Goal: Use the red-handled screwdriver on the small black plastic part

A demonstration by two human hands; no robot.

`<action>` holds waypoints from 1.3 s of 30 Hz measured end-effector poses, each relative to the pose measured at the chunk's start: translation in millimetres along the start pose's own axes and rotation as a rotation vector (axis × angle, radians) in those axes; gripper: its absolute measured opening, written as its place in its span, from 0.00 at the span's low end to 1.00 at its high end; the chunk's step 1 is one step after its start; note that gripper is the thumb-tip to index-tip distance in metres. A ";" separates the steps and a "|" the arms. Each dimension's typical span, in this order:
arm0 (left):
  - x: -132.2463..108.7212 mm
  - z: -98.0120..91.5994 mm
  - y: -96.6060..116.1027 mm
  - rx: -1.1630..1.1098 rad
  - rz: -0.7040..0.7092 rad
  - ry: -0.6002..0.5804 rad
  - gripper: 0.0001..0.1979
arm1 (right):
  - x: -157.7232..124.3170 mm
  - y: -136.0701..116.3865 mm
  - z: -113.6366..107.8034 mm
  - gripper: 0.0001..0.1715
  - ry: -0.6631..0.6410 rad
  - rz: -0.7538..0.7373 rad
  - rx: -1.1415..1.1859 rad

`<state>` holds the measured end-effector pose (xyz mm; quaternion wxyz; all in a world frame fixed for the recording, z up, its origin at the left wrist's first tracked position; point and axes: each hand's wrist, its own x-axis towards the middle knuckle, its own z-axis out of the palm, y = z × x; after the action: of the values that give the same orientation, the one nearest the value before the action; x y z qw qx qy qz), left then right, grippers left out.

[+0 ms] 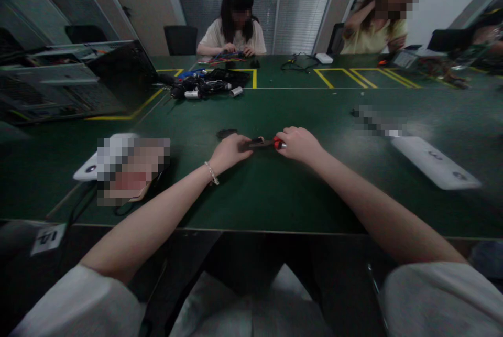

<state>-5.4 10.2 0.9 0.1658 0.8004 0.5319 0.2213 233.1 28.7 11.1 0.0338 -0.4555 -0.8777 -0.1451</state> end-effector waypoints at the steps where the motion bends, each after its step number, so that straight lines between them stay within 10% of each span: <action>1: 0.2 0.5 -0.3 0.004 0.002 0.004 0.16 | 0.0 -0.2 -0.5 0.20 -0.001 0.001 -0.003; 39: 0.2 -0.4 1.9 -0.017 -0.013 -0.001 0.17 | -0.6 -2.9 -3.2 0.20 0.007 0.002 -0.034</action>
<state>-4.1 9.7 2.2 0.1741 0.7956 0.5351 0.2243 230.8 25.8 13.4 0.0292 -0.4562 -0.8746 -0.1615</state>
